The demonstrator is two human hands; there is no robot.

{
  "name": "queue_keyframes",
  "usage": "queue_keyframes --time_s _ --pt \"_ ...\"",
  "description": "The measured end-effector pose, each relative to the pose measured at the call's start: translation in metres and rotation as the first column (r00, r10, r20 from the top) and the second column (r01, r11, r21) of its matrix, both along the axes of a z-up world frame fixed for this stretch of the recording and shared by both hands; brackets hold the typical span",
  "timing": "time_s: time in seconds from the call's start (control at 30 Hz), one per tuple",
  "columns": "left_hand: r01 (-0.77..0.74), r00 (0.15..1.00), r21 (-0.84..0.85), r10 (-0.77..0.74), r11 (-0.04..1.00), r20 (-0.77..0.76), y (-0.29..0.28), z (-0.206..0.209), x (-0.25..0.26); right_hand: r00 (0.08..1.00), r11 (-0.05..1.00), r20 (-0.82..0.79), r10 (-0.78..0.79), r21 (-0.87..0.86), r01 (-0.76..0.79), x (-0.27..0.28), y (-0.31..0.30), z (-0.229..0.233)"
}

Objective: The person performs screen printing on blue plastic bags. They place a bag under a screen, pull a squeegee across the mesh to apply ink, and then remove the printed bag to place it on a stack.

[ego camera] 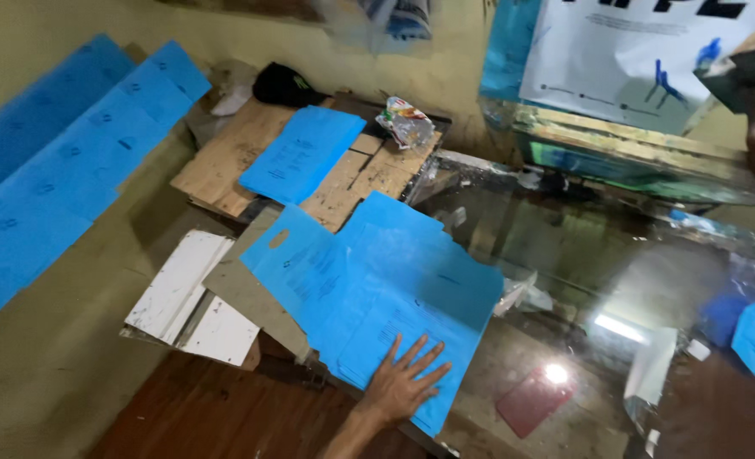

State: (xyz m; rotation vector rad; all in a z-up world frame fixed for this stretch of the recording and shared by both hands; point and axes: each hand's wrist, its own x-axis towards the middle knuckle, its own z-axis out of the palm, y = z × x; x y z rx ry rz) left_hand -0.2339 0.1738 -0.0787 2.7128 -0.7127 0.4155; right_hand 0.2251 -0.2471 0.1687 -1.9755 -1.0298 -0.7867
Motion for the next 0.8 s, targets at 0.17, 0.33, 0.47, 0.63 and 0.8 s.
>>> queue_keyframes --time_s 0.17,0.33,0.47,0.63,0.8 --pt "-0.190 0.876 -0.359 -0.008 0.914 -0.483 -0.002 0.060 0.017 0.999 0.999 -0.023 -0.041 0.004 0.041 -0.047 0.027 0.043" --pt "-0.121 0.958 -0.233 0.052 0.965 -0.282 -0.113 0.044 0.048 0.628 0.662 0.590 -0.507 -0.200 0.723 -0.044 0.000 0.060" --pt "-0.013 0.992 -0.324 -0.027 0.946 -0.122 -0.224 0.013 0.065 0.779 0.778 0.391 -0.489 -0.207 0.593 -0.062 0.021 0.077" --pt "0.135 0.943 -0.285 -0.211 0.949 -0.256 -0.270 0.025 0.065 0.789 0.781 0.361 -0.497 -0.212 0.588 -0.067 0.027 0.083" --pt "0.144 0.966 -0.449 -0.225 0.882 -0.131 -0.222 0.008 0.113 0.684 0.698 0.496 -0.535 -0.196 0.688 -0.057 0.019 0.073"
